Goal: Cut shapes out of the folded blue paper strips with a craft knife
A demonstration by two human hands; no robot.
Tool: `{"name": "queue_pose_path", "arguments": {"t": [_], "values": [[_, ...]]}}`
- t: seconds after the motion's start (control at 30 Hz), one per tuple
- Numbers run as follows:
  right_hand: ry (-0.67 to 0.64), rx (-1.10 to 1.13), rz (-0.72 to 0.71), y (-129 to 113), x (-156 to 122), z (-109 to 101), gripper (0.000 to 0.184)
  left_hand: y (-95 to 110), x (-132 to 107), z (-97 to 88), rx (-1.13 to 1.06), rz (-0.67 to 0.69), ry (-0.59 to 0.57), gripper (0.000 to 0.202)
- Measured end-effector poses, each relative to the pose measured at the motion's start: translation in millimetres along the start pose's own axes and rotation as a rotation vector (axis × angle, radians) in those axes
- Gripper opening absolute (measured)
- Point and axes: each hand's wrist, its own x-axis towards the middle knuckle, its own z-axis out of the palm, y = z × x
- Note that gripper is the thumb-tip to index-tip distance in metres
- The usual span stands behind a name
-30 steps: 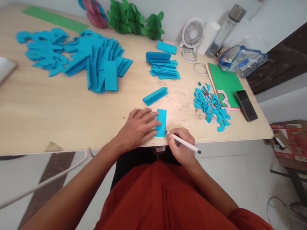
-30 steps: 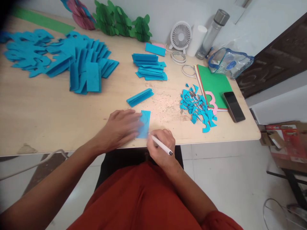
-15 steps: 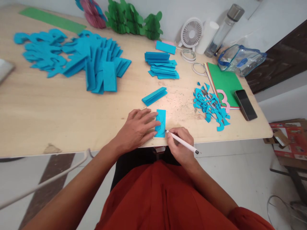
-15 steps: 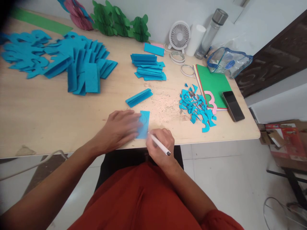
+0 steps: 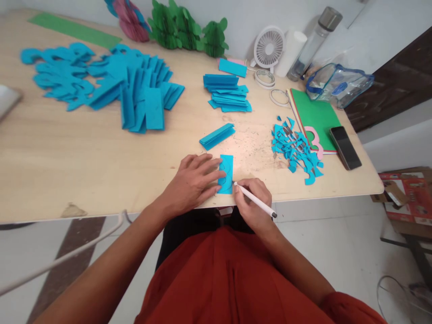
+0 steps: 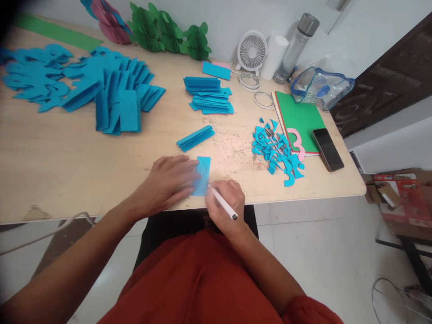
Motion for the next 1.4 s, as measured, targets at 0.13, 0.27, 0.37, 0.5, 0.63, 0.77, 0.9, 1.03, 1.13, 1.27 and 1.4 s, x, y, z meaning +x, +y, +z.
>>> {"name": "queue_pose_path", "arguments": {"t": [0.13,0.27,0.37,0.5,0.63,0.77,0.9,1.03,1.13,1.27,1.4], "values": [[-0.004,0.005,-0.012,1.2,-0.9,-1.9,0.013,-0.2,-0.3,0.2,-0.001,-0.003,-0.002,0.030],[-0.019,0.009,-0.004,0.8,-1.1,-3.8,0.014,0.4,0.2,0.1,-0.020,-0.013,-0.001,0.030],[-0.025,0.029,0.010,-0.4,-1.0,-5.0,0.015,0.5,0.7,-0.1,-0.028,-0.017,0.001,0.029],[-0.009,0.102,0.110,-0.6,-2.1,-6.7,0.012,0.7,0.6,-0.7,-0.009,-0.007,-0.005,0.030],[-0.022,0.158,0.168,-1.1,-1.8,-8.6,0.011,1.8,0.6,-1.5,-0.005,-0.006,0.005,0.029],[-0.082,0.135,0.071,-4.6,1.8,-9.7,0.016,2.4,1.0,-1.8,-0.015,-0.013,0.013,0.028],[-0.132,0.088,-0.012,-5.0,2.4,-8.0,0.019,2.5,1.2,-1.4,-0.016,-0.013,0.010,0.029],[-0.158,0.013,-0.095,-0.5,-1.5,-4.3,0.021,2.8,1.2,-1.8,-0.018,-0.011,0.021,0.030],[-0.150,-0.022,-0.150,1.0,-3.6,-2.8,0.020,3.0,1.5,-2.9,-0.018,-0.003,0.014,0.030],[-0.146,-0.016,-0.146,-0.8,-2.2,-3.7,0.019,3.2,1.7,-3.9,-0.012,-0.004,0.017,0.029],[-0.134,0.053,-0.075,-1.4,5.8,-5.0,0.018,3.7,1.5,-4.2,-0.004,-0.008,0.014,0.028]]}}
